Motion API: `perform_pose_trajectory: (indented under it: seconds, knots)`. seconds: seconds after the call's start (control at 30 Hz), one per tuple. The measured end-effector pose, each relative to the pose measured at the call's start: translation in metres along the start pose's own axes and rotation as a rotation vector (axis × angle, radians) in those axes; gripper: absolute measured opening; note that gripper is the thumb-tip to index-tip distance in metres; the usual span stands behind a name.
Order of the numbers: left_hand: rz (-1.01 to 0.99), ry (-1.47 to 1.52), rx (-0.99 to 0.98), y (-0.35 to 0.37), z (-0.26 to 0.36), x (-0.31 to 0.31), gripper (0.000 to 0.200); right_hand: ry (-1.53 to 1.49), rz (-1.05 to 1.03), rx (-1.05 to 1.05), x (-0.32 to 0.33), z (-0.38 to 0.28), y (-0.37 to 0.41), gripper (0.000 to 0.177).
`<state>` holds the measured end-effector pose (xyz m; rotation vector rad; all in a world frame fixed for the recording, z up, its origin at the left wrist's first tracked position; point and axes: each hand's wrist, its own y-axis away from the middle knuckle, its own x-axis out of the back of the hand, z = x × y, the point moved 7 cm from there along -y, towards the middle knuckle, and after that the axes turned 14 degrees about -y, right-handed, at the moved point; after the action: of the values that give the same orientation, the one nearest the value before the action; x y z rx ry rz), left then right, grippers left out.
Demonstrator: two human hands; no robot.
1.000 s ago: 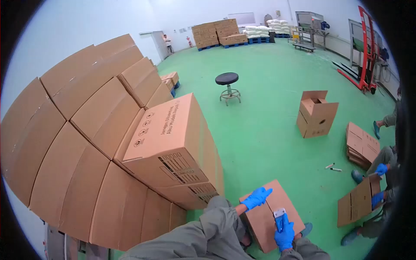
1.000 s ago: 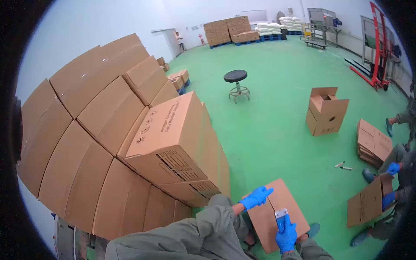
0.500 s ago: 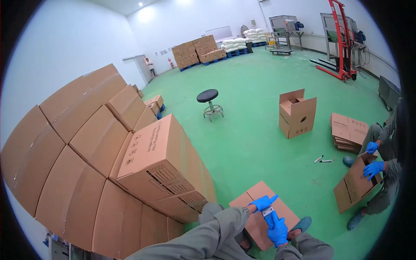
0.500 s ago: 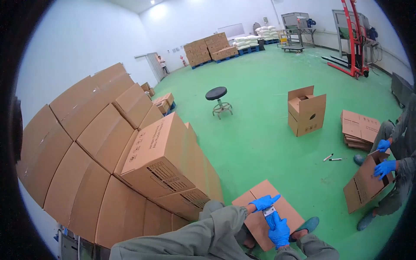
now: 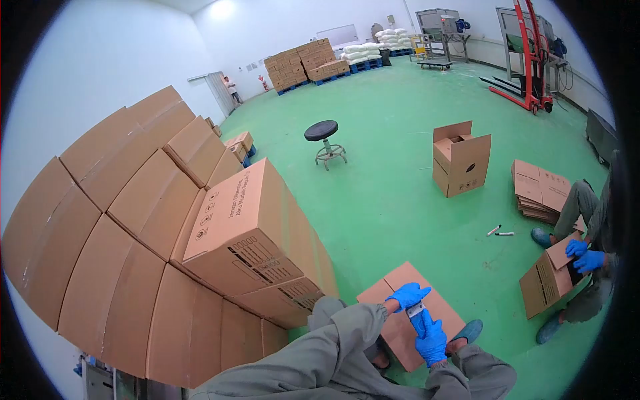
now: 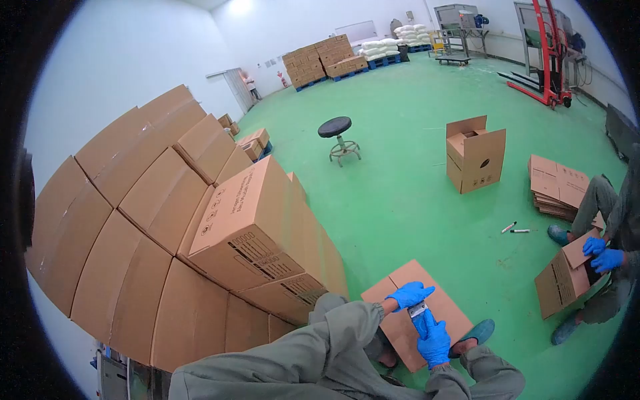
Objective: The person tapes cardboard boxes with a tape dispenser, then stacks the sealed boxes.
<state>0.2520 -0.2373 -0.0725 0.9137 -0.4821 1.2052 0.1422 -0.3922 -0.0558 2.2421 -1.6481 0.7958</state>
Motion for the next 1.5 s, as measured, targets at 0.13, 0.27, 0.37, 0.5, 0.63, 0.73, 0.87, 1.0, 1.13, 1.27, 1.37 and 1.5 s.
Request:
perform_pose_trajectory:
  seconds: [0.13, 0.27, 0.37, 0.5, 0.63, 0.73, 0.87, 1.0, 1.13, 1.27, 1.37, 1.5]
  knots:
    - [0.042, -0.022, -0.155, -0.022, -0.017, -0.018, 0.057, 0.016, 0.01, 0.007, 0.003, -0.002, 0.0, 0.082]
    - [-0.104, 0.097, -0.034, -0.017, -0.017, -0.016, 0.058, 0.002, -0.019, -0.025, 0.002, -0.004, -0.001, 0.085]
    - [-0.127, 0.262, -0.005, -0.014, -0.021, -0.021, 0.058, 0.017, -0.02, -0.021, 0.002, -0.004, 0.0, 0.085]
    - [-0.148, 0.295, -0.038, -0.016, -0.027, -0.029, 0.058, 0.034, -0.017, -0.019, 0.001, -0.002, -0.001, 0.084]
    - [-0.11, 0.275, -0.027, -0.021, -0.034, -0.033, 0.058, 0.026, -0.005, -0.006, 0.002, -0.004, -0.001, 0.082]
    - [-0.106, 0.239, -0.05, -0.024, -0.037, -0.033, 0.059, 0.029, -0.014, 0.002, 0.002, -0.006, -0.002, 0.083]
    - [-0.102, 0.247, -0.077, -0.018, -0.034, -0.027, 0.058, 0.04, -0.031, -0.018, 0.002, -0.006, -0.002, 0.083]
    - [0.059, 0.02, -0.092, -0.018, -0.036, -0.005, 0.059, 0.03, -0.015, -0.007, -0.001, -0.002, -0.004, 0.082]
    - [0.053, 0.47, -0.059, 0.004, -0.026, 0.039, 0.058, 0.048, -0.006, -0.013, 0.0, 0.003, 0.001, 0.081]
    - [0.115, 0.468, -0.03, 0.027, -0.009, 0.094, 0.058, 0.004, -0.033, -0.008, 0.002, -0.01, -0.001, 0.081]
    - [0.019, 0.356, 0.003, 0.014, -0.018, 0.07, 0.06, 0.042, -0.037, -0.023, 0.002, -0.006, -0.001, 0.082]
    - [-0.185, 0.222, 0.082, 0.005, -0.031, 0.007, 0.072, 0.032, -0.022, 0.014, 0.001, -0.002, -0.002, 0.084]
